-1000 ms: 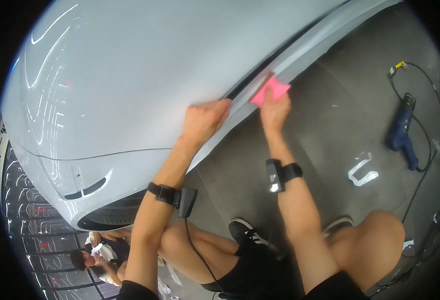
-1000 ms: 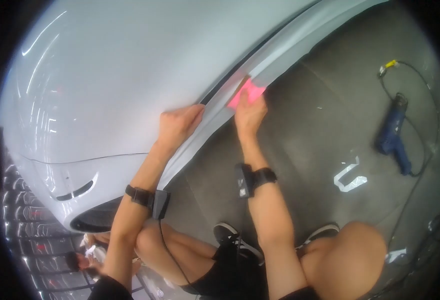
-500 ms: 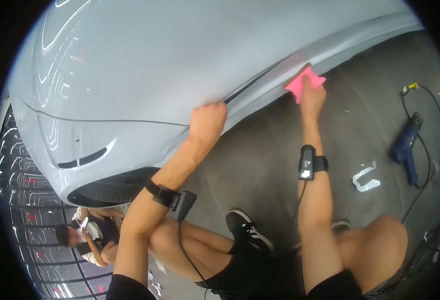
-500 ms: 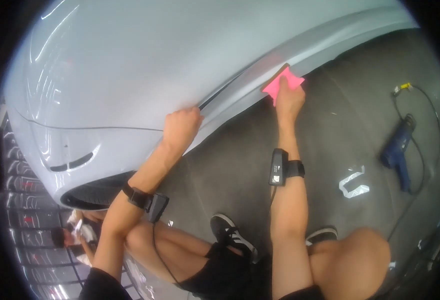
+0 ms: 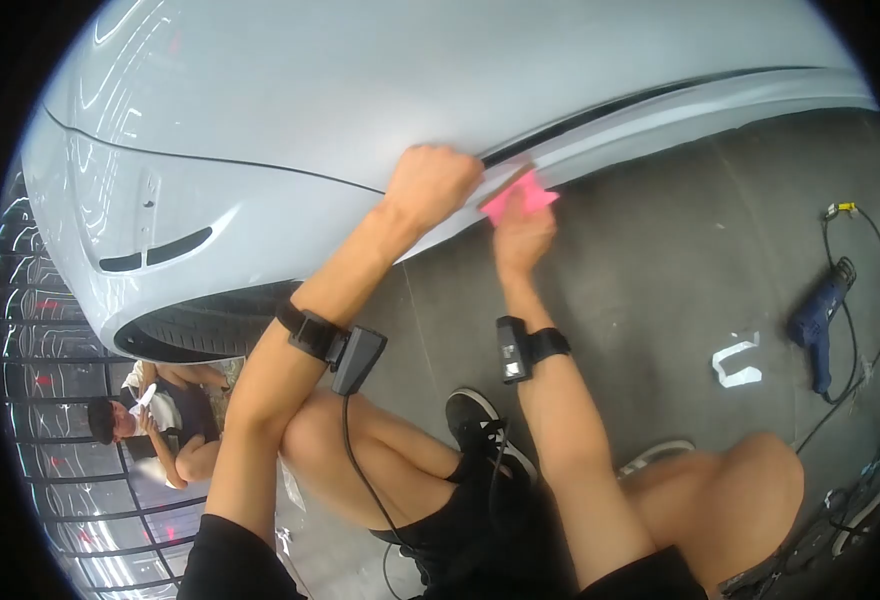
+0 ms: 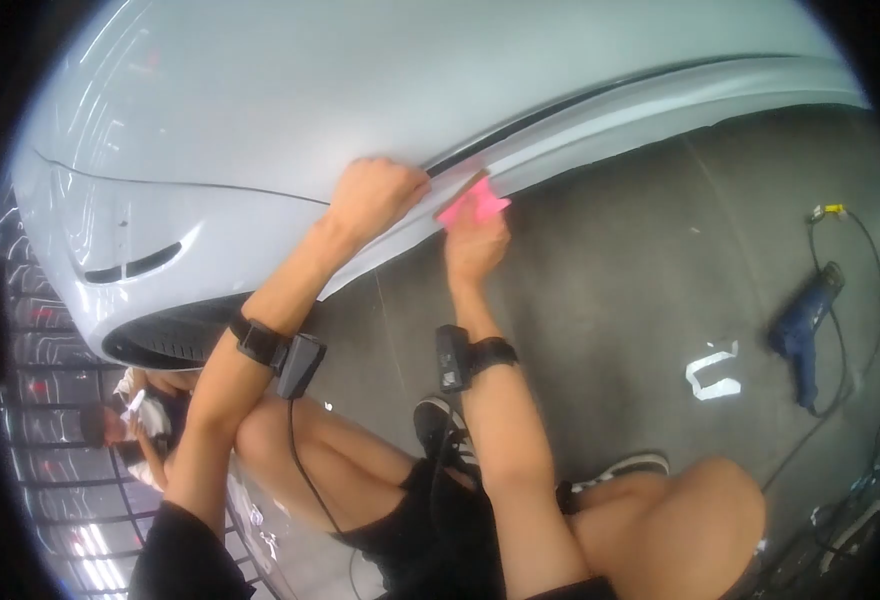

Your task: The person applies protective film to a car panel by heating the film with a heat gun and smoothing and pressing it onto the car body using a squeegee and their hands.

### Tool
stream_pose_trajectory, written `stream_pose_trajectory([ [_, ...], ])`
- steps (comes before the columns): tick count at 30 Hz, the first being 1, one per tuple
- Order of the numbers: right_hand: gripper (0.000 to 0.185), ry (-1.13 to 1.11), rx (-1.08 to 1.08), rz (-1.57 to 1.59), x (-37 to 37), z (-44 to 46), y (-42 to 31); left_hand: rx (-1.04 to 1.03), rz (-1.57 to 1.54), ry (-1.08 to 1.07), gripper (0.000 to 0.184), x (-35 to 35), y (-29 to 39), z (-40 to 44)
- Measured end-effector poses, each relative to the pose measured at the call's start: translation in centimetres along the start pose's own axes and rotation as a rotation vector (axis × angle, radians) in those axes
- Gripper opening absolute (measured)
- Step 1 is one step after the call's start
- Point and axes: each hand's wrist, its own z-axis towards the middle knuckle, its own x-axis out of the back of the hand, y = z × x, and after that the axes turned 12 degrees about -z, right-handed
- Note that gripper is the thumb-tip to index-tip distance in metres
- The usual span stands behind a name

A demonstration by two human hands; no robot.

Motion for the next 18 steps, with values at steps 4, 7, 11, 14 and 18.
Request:
stream_pose_trajectory([
  [4, 0.028, -0.41, -0.198, 0.105, -0.3, -4.2, 0.4, -0.02, -0.076, 0.054, 0.018, -0.6, -0.3, -0.6],
  [7, 0.026, -0.359, -0.026, 0.056, 0.2, -3.6, 2.2, 0.05, -0.122, 0.084, 0.018, -0.5, -1.5, -2.2],
  [11, 0.031, 0.07, 0.034, 0.079, 3.2, 5.1, 3.0, 0.304, 0.032, -0.074, 0.018, 0.3, -1.6, -5.5],
  [14, 0.032, -0.037, -0.047, 0.099, 5.3, 9.8, 1.2, 0.279, 0.133, -0.101, 0.016, -0.5, -2.1, -6.6],
  [18, 0.031, -0.086, 0.002, 0.024, 4.8, 8.9, 0.5, 0.196, 0.084, -0.017, 0.018, -0.8, -3.7, -6.7],
])
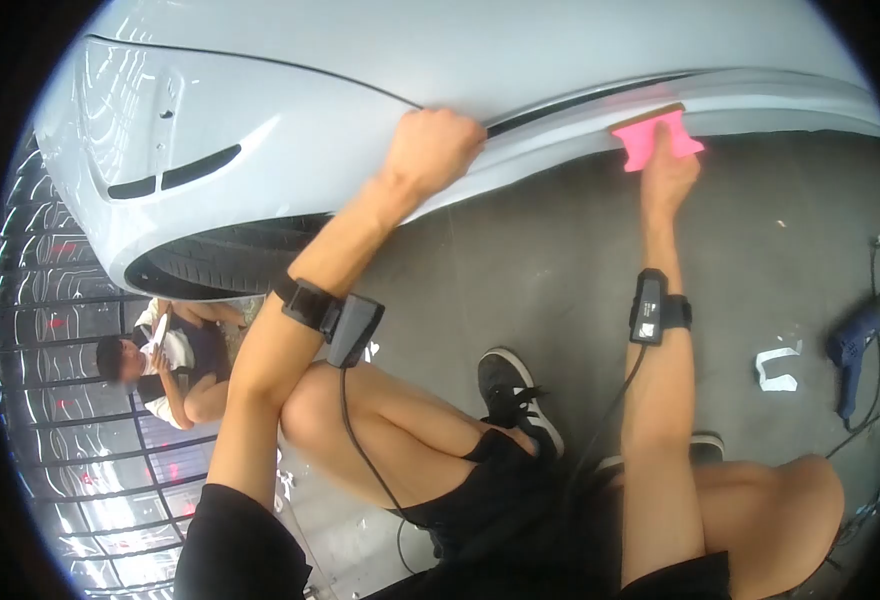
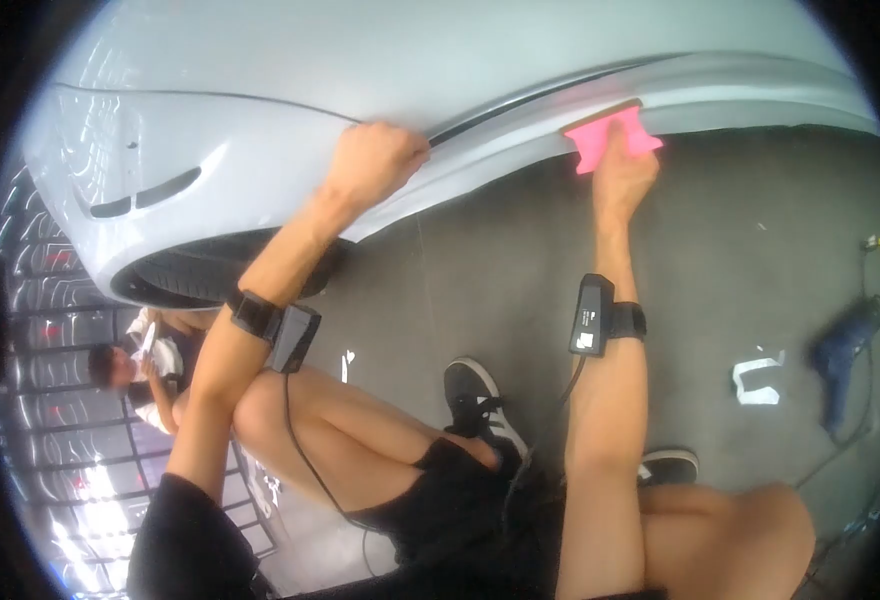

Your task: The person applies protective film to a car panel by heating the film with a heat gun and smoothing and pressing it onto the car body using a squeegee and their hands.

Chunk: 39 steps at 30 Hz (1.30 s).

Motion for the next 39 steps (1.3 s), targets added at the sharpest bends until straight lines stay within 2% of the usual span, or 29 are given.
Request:
stream_pose_trajectory([
  [2, 0.03, -0.044, -0.047, 0.048, -1.3, -2.1, -0.4, -0.128, -0.012, 0.019, 0.019, -0.3, -0.8, 0.0],
  [4, 0.028, -0.066, -0.039, 0.177, -2.8, -4.1, 0.4, -0.148, -0.026, 0.022, 0.018, -0.4, -1.3, 0.0],
  [6, 0.028, -0.1, -0.021, 0.151, -4.1, -6.2, 1.6, -0.21, -0.057, 0.101, 0.016, -0.6, -1.4, -0.1],
  [9, 0.035, -0.163, 0.054, -0.072, -6.6, -9.6, 3.3, -0.241, -0.081, 0.051, 0.019, 0.1, -1.3, -0.1],
  [10, 0.04, -0.198, -0.005, -0.025, -7.5, -11.3, 3.0, -0.219, -0.042, 0.036, 0.02, 0.3, -1.1, 0.0],
  [11, 0.041, -0.323, -0.1, 0.049, -7.5, -13.0, 1.4, -0.212, -0.051, 0.013, 0.02, 1.0, -0.6, 0.0],
  [12, 0.039, -0.378, -0.035, -0.103, -9.6, -14.4, 3.7, -0.143, -0.079, -0.082, 0.019, 2.0, 0.2, 0.2],
  [13, 0.036, -0.321, 0.013, 0.007, -11.3, -16.4, 4.4, -0.077, -0.104, -0.172, 0.019, 2.2, 0.6, 0.1],
  [14, 0.036, -0.272, -0.035, 0.055, -11.9, -17.6, 3.4, -0.287, -0.159, 0.111, 0.023, 0.3, -0.8, -0.1],
  [16, 0.036, -0.218, -0.089, 0.106, -12.9, -18.8, 1.9, -0.279, -0.167, 0.083, 0.023, 0.3, -0.7, -0.1],
  [18, 0.036, -0.247, -0.245, 0.177, -13.6, -20.2, 1.6, -0.284, -0.183, 0.061, 0.023, 0.8, -0.2, -0.1],
  [22, 0.035, -0.29, -0.17, 0.063, -14.8, -22.8, 2.6, -0.273, -0.117, 0.008, 0.022, 0.6, -0.4, 0.3],
  [25, 0.035, -0.566, -0.287, 0.328, -15.5, -23.8, 4.7, -0.323, -0.189, 0.068, 0.021, 0.4, -0.5, 0.0],
  [26, 0.037, -0.732, -0.434, 0.339, -13.9, -23.2, 3.8, -0.289, -0.186, 0.041, 0.02, 0.6, -0.4, 0.0],
  [31, 0.04, -0.63, -0.572, 0.485, -14.6, -23.6, 2.8, -0.244, -0.175, 0.021, 0.019, 1.2, 0.0, -0.2],
  [33, 0.042, -0.425, -0.516, 0.414, -16.0, -23.5, 3.4, -0.214, -0.206, 0.052, 0.017, 1.3, 0.1, -0.4],
  [34, 0.042, -0.425, -0.517, 0.414, -16.6, -23.3, 3.8, -0.213, -0.205, 0.052, 0.017, 1.1, -0.3, -0.4],
  [36, 0.043, -0.254, -0.499, 0.523, -16.6, -22.4, 3.8, -0.312, -0.114, 0.107, 0.02, 0.5, -1.3, -0.5],
  [39, 0.045, -0.268, -0.52, 0.505, -15.1, -19.9, 3.7, -0.314, -0.112, 0.124, 0.02, 0.0, -1.8, -0.5],
])
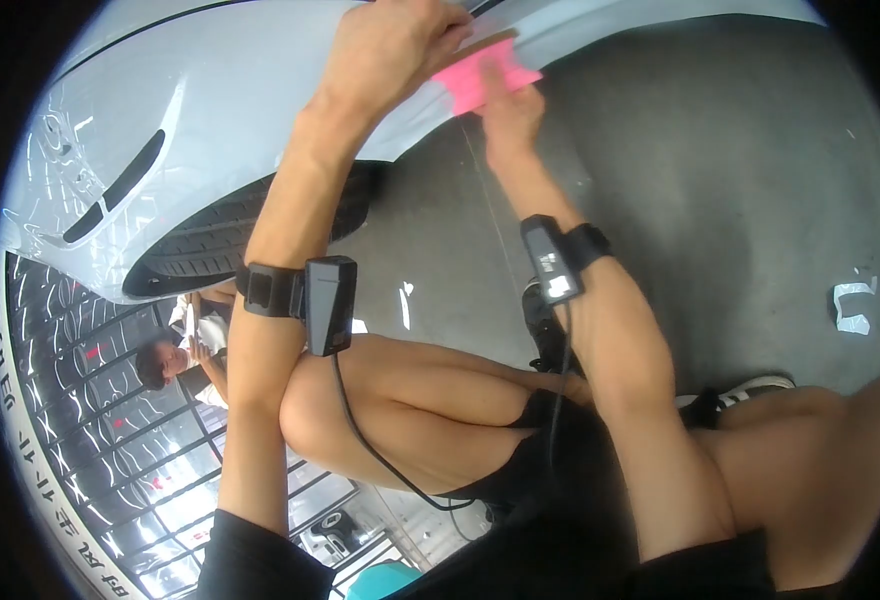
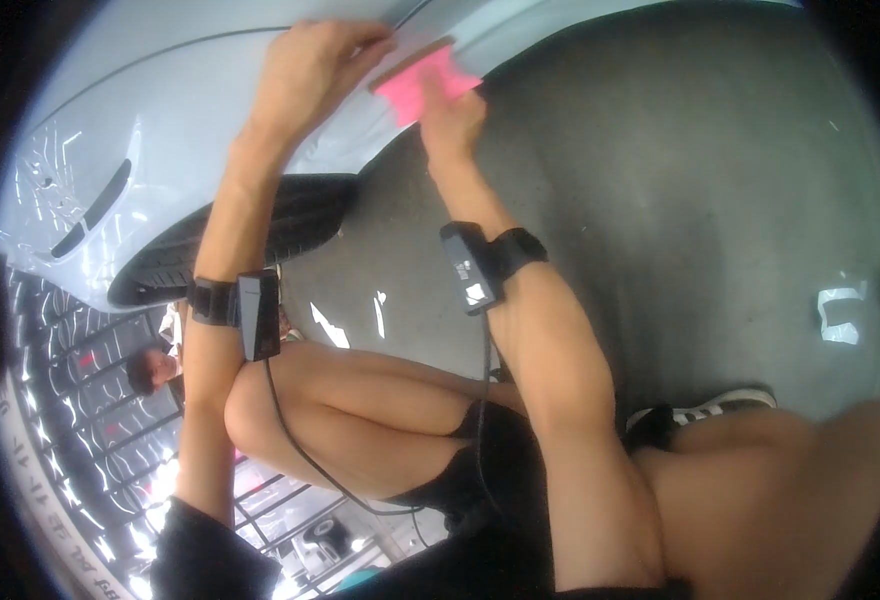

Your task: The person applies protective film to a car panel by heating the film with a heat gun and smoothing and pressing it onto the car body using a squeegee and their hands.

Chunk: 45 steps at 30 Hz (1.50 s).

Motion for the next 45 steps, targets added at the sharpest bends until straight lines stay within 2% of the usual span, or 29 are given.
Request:
stream_pose_trajectory([
  [6, 0.034, 0.082, 0.101, 0.237, 4.3, 4.9, -7.6, 0.039, 0.049, 0.0, 0.021, -0.3, 0.2, -0.1],
  [7, 0.029, 0.134, 0.111, 0.166, 5.5, 6.4, -8.9, 0.034, 0.051, 0.005, 0.021, -0.3, 0.4, -0.1],
  [8, 0.03, 0.089, 0.121, 0.235, 6.6, 6.5, -11.5, 0.064, 0.04, -0.001, 0.017, -0.2, 0.6, 0.0],
  [10, 0.03, 0.13, 0.295, 0.248, 9.6, 10.5, -13.6, 0.087, 0.035, -0.002, 0.015, -0.1, 0.6, 0.1],
  [11, 0.028, 0.193, 0.274, 0.108, 11.1, 10.8, -16.2, 0.072, 0.043, -0.019, 0.017, 0.3, 0.8, 0.2],
  [12, 0.028, 0.167, 0.345, -0.06, 13.4, 13.1, -16.8, 0.057, 0.049, -0.037, 0.02, 0.3, 0.7, 0.2],
  [14, 0.03, 0.212, 0.532, -0.078, 13.4, 13.4, -18.5, 0.052, 0.014, -0.027, 0.018, 0.4, 0.6, 0.1],
  [15, 0.03, 0.22, 0.535, -0.077, 13.4, 12.7, -18.3, 0.057, -0.024, -0.016, 0.015, 0.4, 0.7, 0.1],
  [17, 0.031, 0.113, 0.423, -0.272, 12.4, 11.0, -16.2, 0.027, -0.059, 0.001, 0.016, 0.4, 0.5, 0.2],
  [18, 0.03, 0.098, 0.478, -0.263, 11.3, 10.4, -14.4, 0.001, -0.095, 0.012, 0.016, 0.4, 0.4, 0.2],
  [19, 0.032, 0.075, 0.426, -0.412, 10.7, 9.3, -13.2, 0.0, -0.094, 0.012, 0.016, 0.5, 0.3, 0.3],
  [20, 0.036, 0.067, 0.425, -0.347, 9.1, 7.7, -11.8, -0.03, -0.113, 0.004, 0.018, 0.7, 0.3, 0.5],
  [22, 0.031, 0.077, 0.487, -0.311, 6.3, 6.3, -6.7, -0.062, -0.132, -0.016, 0.021, 0.8, 0.0, 0.4],
  [23, 0.032, 0.037, 0.384, -0.43, 5.5, 4.5, -6.0, -0.067, -0.15, -0.025, 0.021, 0.6, 0.1, 0.5],
  [24, 0.033, 0.057, 0.492, -0.411, 4.2, 2.9, -5.0, -0.071, -0.168, -0.033, 0.021, 0.6, 0.0, 0.6],
  [26, 0.032, 0.033, 0.317, -0.519, 2.7, 1.1, -3.6, -0.046, -0.185, -0.028, 0.021, 0.6, 0.3, 0.4],
  [30, 0.032, -0.001, 0.374, -0.538, 0.3, -1.6, -1.0, -0.024, -0.167, -0.043, 0.021, 1.1, 0.9, 0.6],
  [32, 0.032, -0.005, 0.314, -0.362, -1.0, -2.8, -0.2, 0.034, -0.215, -0.065, 0.022, 1.4, 1.5, 1.0],
  [33, 0.036, -0.018, 0.271, -0.383, -1.3, -3.5, -0.1, 0.093, -0.261, -0.086, 0.022, 1.5, 1.7, 1.0],
  [38, 0.044, -0.035, 0.229, -0.337, -3.2, -5.1, 2.5, 0.039, -0.254, -0.102, 0.024, 1.4, 1.0, 1.3],
  [40, 0.041, -0.125, 0.065, -0.251, -3.5, -5.5, 2.7, 0.056, -0.26, -0.125, 0.025, 1.7, 1.1, 1.5],
  [45, 0.034, -0.249, 0.151, -0.287, -2.1, -5.2, 1.5, 0.145, -0.327, -0.146, 0.026, 2.0, 1.3, 1.3],
])
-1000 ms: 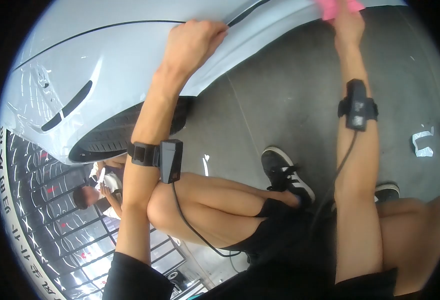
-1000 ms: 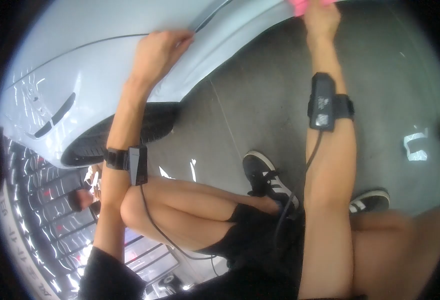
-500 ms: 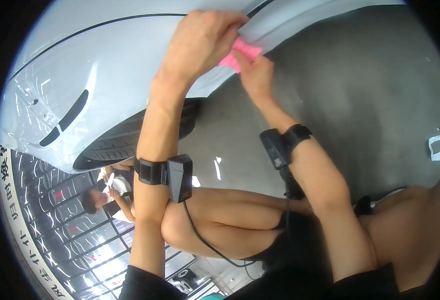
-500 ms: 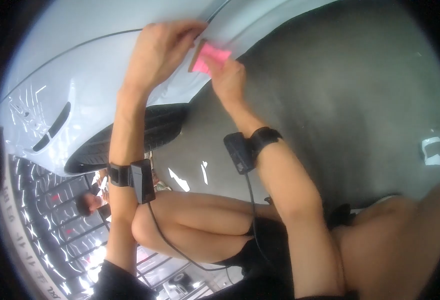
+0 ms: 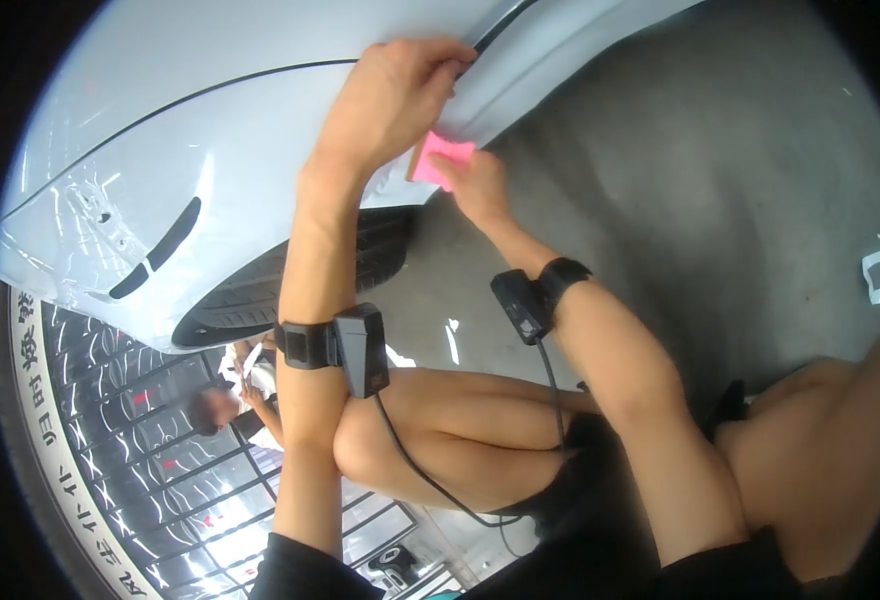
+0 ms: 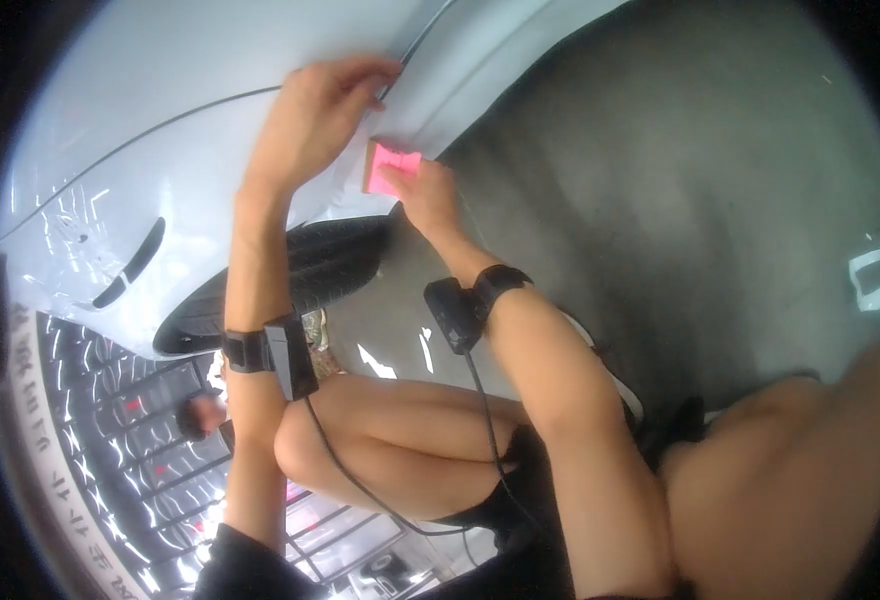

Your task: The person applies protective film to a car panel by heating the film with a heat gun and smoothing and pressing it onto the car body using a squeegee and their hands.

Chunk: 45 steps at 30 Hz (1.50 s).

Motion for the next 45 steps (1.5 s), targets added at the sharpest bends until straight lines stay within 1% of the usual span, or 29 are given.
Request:
stream_pose_trajectory([
  [2, 0.035, -0.112, -0.047, -0.24, 0.0, 0.1, 0.2, 0.003, -0.01, -0.003, 0.026, 0.1, -0.1, -0.2],
  [3, 0.035, -0.11, -0.044, -0.238, -0.3, -0.2, 0.1, 0.0, -0.03, -0.005, 0.026, 0.1, -0.1, 0.0],
  [5, 0.033, -0.02, -0.027, -0.135, -1.4, -1.2, 0.0, 0.002, -0.007, -0.006, 0.026, -0.1, -0.1, 0.1],
  [6, 0.031, -0.061, -0.038, 0.022, -2.9, -1.1, 0.5, 0.008, 0.016, -0.007, 0.026, -0.2, 0.0, 0.2],
  [7, 0.031, -0.059, -0.039, 0.025, -4.0, -1.2, 1.0, 0.006, 0.017, -0.011, 0.026, -0.3, 0.1, 0.3],
  [9, 0.027, -0.001, -0.083, 0.249, -5.1, -2.5, 0.1, 0.013, 0.016, -0.011, 0.026, -0.2, 0.3, 0.1],
  [10, 0.025, -0.023, -0.131, 0.199, -5.2, -2.8, -0.2, 0.012, 0.015, -0.011, 0.026, -0.2, 0.2, 0.0],
  [11, 0.025, -0.016, -0.131, 0.196, -4.8, -2.8, -0.3, 0.019, -0.009, -0.012, 0.026, -0.2, 0.1, 0.0],
  [13, 0.024, -0.035, -0.058, 0.139, -3.9, -2.9, -0.5, 0.019, -0.042, -0.018, 0.026, -0.2, 0.0, -0.2],
  [14, 0.024, -0.026, -0.055, 0.134, -3.9, -2.5, -0.1, 0.043, -0.112, -0.02, 0.026, 0.0, 0.0, -0.2],
  [15, 0.027, 0.004, -0.134, 0.25, -3.9, -2.0, 0.3, 0.065, -0.181, -0.023, 0.026, 0.2, 0.1, -0.1],
  [16, 0.031, 0.033, -0.215, 0.369, -4.0, -1.7, 0.8, 0.057, -0.183, -0.028, 0.026, 0.3, 0.2, 0.0],
  [18, 0.031, 0.083, -0.255, 0.421, -2.7, -1.0, -0.2, 0.122, -0.232, -0.04, 0.027, 0.4, 0.5, 0.0],
  [19, 0.03, 0.123, -0.296, 0.472, -1.9, -0.7, -0.7, 0.114, -0.233, -0.046, 0.027, 0.4, 0.6, 0.1],
  [21, 0.03, 0.109, -0.283, 0.509, -0.5, 0.4, -1.2, 0.103, -0.173, -0.04, 0.027, 0.3, 0.5, 0.0],
  [24, 0.032, 0.159, -0.286, 0.512, 1.6, 2.2, -2.3, 0.104, -0.17, -0.036, 0.028, 0.2, 0.4, -0.2],
  [27, 0.034, 0.133, -0.277, 0.504, 4.2, 3.8, -3.3, 0.134, -0.136, -0.039, 0.028, 0.2, 0.5, -0.2],
  [31, 0.035, 0.147, -0.247, 0.498, 6.6, 5.4, -4.6, 0.079, -0.158, 0.024, 0.027, 0.0, 0.4, -0.2],
  [32, 0.035, 0.141, -0.218, 0.435, 7.4, 5.9, -4.7, 0.102, -0.178, 0.016, 0.026, 0.1, 0.6, -0.3],
  [35, 0.036, 0.178, -0.204, 0.424, 10.0, 7.3, -6.0, 0.123, -0.197, 0.004, 0.026, 0.2, 1.0, -0.2],
  [36, 0.037, 0.208, -0.142, 0.505, 10.9, 7.8, -6.5, 0.132, -0.195, 0.002, 0.026, 0.3, 1.1, -0.3],
  [37, 0.035, 0.224, -0.118, 0.503, 12.2, 8.5, -7.1, 0.129, -0.195, 0.005, 0.026, 0.3, 1.2, -0.3],
  [39, 0.033, 0.181, -0.139, 0.395, 14.0, 8.9, -8.0, 0.145, -0.214, 0.02, 0.025, 0.3, 1.1, -0.5],
  [40, 0.033, 0.184, -0.133, 0.392, 14.7, 9.2, -8.4, 0.139, -0.216, 0.023, 0.025, 0.3, 1.1, -0.5],
  [42, 0.032, 0.297, -0.12, 0.427, 15.7, 10.2, -9.1, 0.145, -0.172, -0.016, 0.026, 0.4, 0.9, -0.5],
  [43, 0.032, 0.314, -0.048, 0.467, 16.9, 11.0, -9.6, 0.146, -0.17, -0.013, 0.026, 0.4, 0.9, -0.6],
  [45, 0.031, 0.334, 0.036, 0.359, 19.5, 11.8, -11.0, 0.132, -0.154, -0.007, 0.026, 0.3, 1.0, -0.6],
])
